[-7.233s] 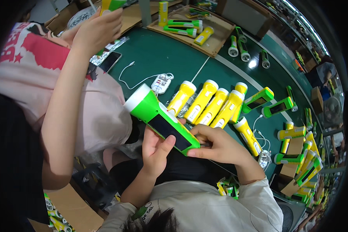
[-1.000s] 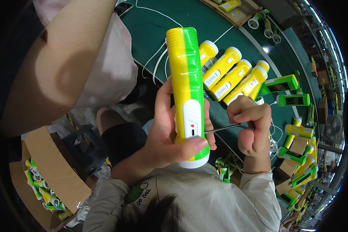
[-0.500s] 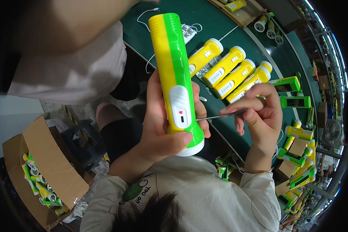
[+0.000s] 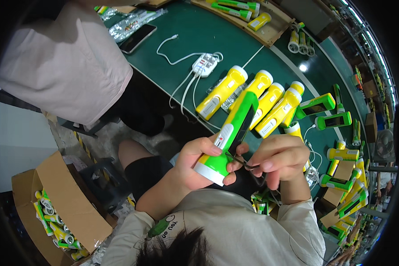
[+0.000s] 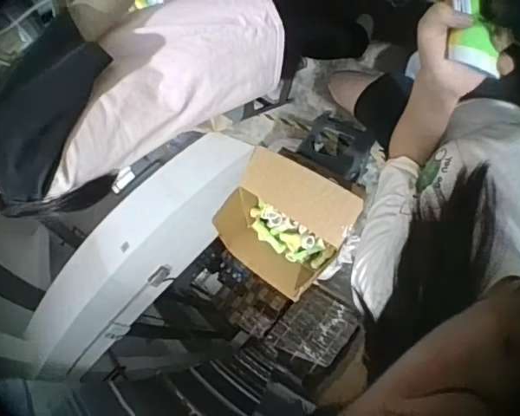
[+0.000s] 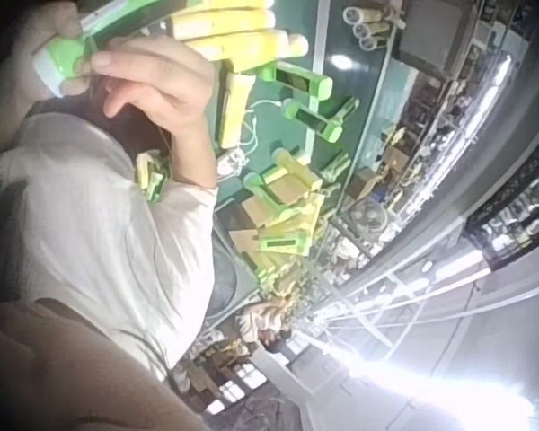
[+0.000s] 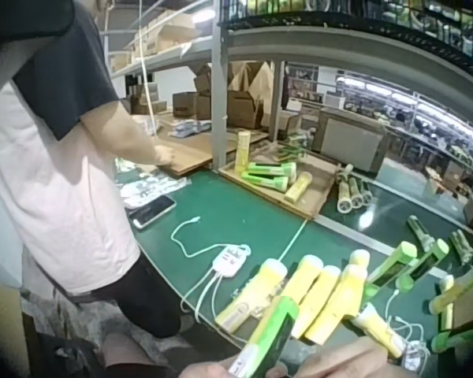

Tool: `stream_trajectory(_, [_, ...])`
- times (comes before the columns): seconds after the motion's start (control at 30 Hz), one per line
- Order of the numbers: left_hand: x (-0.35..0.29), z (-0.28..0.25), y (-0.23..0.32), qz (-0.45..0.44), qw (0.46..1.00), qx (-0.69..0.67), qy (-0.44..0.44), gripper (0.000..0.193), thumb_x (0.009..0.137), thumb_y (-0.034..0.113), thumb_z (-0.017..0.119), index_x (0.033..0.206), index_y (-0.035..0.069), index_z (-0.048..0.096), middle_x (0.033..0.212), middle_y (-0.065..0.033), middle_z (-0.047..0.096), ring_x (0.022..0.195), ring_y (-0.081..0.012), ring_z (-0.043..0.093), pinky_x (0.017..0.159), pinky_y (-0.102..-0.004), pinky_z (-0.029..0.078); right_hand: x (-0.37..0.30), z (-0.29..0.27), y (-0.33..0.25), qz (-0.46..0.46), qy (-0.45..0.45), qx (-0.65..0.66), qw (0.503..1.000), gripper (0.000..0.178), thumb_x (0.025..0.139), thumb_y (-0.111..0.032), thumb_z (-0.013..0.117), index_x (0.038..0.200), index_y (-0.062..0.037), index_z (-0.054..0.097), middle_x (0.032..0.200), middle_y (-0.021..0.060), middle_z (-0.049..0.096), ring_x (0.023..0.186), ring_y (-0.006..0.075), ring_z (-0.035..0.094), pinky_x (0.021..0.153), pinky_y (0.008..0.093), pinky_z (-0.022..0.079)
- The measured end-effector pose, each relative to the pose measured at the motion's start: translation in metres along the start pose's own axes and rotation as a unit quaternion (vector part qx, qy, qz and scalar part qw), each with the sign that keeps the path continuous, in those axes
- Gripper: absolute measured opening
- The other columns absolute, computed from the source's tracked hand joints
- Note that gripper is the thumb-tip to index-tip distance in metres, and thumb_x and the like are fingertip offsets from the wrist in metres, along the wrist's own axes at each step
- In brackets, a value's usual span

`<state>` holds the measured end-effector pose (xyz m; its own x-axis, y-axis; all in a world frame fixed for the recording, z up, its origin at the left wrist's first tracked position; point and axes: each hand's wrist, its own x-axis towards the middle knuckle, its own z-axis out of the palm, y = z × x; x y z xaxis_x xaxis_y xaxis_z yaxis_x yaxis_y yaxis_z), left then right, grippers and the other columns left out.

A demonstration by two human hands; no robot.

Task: The person attaches wrist straps to flashlights using a metal tool, then assembles front lens caps onto the flashlights by hand.

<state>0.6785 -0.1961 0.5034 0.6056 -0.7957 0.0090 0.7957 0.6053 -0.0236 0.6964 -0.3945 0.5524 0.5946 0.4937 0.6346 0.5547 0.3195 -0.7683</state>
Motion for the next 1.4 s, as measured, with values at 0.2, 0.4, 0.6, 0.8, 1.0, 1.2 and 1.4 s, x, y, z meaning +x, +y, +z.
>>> stream_trajectory(0.2, [0.004, -0.010, 0.009, -0.011, 1.000, -0.017, 0.020, 0.051, 0.074, 0.015, 0.051, 0.123, 0.005, 0.044, 0.101, -0.0092, 0.048, 0.078, -0.0189, 0.047, 0.061, -0.0334, 0.043, 0.004, -0.007, 0.002, -0.038, -0.012, -0.346, 0.937, 0.037, 0.074, -0.018, 0.071, 0.108, -0.0043, 0.066, 0.096, 0.0105, 0.065, 0.075, 0.0221, 0.063, 0.061, 0.0297, 0.050])
stream_trajectory(0.4, [0.003, -0.017, 0.006, -0.026, 0.998, -0.054, 0.029, 0.052, 0.076, 0.016, 0.051, 0.126, 0.003, 0.042, 0.101, -0.0097, 0.048, 0.079, -0.0191, 0.046, 0.061, -0.0315, 0.043, 0.001, 0.004, -0.009, -0.029, 0.003, -0.417, 0.908, 0.047, 0.077, -0.028, 0.068, 0.115, -0.0006, 0.060, 0.099, 0.0115, 0.063, 0.075, 0.0236, 0.062, 0.062, 0.0319, 0.050])
stream_trajectory(0.6, [-0.004, -0.012, 0.010, 0.015, 0.999, -0.035, 0.015, 0.050, 0.078, 0.017, 0.050, 0.125, 0.003, 0.042, 0.105, -0.0099, 0.045, 0.079, -0.0197, 0.045, 0.062, -0.0304, 0.042, 0.001, 0.008, -0.004, -0.086, -0.001, -0.421, 0.903, 0.044, 0.073, -0.009, 0.070, 0.114, 0.0025, 0.059, 0.100, 0.0126, 0.062, 0.081, 0.0249, 0.062, 0.066, 0.0330, 0.052])
stream_trajectory(0.8, [-0.010, -0.005, 0.012, 0.003, 0.999, -0.054, -0.002, 0.048, 0.078, 0.016, 0.049, 0.124, 0.004, 0.042, 0.103, -0.0089, 0.044, 0.080, -0.0194, 0.045, 0.061, -0.0312, 0.042, 0.007, 0.007, -0.007, -0.076, -0.019, -0.333, 0.940, 0.046, 0.066, 0.008, 0.069, 0.111, -0.0009, 0.063, 0.106, 0.0126, 0.063, 0.087, 0.0242, 0.064, 0.070, 0.0310, 0.053])
stream_trajectory(1.0, [-0.011, 0.000, 0.004, 0.055, 0.997, 0.009, 0.051, 0.046, 0.078, 0.016, 0.048, 0.122, 0.007, 0.042, 0.100, -0.0086, 0.044, 0.080, -0.0190, 0.045, 0.061, -0.0316, 0.042, 0.010, 0.005, -0.009, -0.087, -0.012, -0.363, 0.928, 0.043, 0.066, 0.006, 0.071, 0.108, 0.0001, 0.065, 0.107, 0.0123, 0.063, 0.091, 0.0250, 0.064, 0.076, 0.0331, 0.053])
stream_trajectory(1.2, [-0.015, 0.003, 0.004, 0.076, 0.994, 0.022, 0.071, 0.048, 0.077, 0.015, 0.050, 0.124, 0.013, 0.040, 0.099, -0.0089, 0.043, 0.079, -0.0184, 0.047, 0.062, -0.0330, 0.044, 0.005, 0.010, -0.003, -0.093, 0.012, -0.291, 0.952, 0.041, 0.063, 0.010, 0.072, 0.103, 0.0020, 0.067, 0.110, 0.0146, 0.063, 0.089, 0.0254, 0.065, 0.072, 0.0296, 0.056])
stream_trajectory(1.4, [-0.016, 0.009, 0.002, 0.103, 0.990, 0.057, 0.072, 0.054, 0.075, 0.010, 0.052, 0.126, 0.018, 0.037, 0.098, -0.0090, 0.042, 0.078, -0.0190, 0.048, 0.062, -0.0355, 0.046, 0.001, 0.004, 0.000, -0.137, 0.009, -0.325, 0.936, 0.034, 0.062, 0.004, 0.075, 0.095, 0.0015, 0.070, 0.101, 0.0139, 0.066, 0.085, 0.0228, 0.066, 0.069, 0.0277, 0.056])
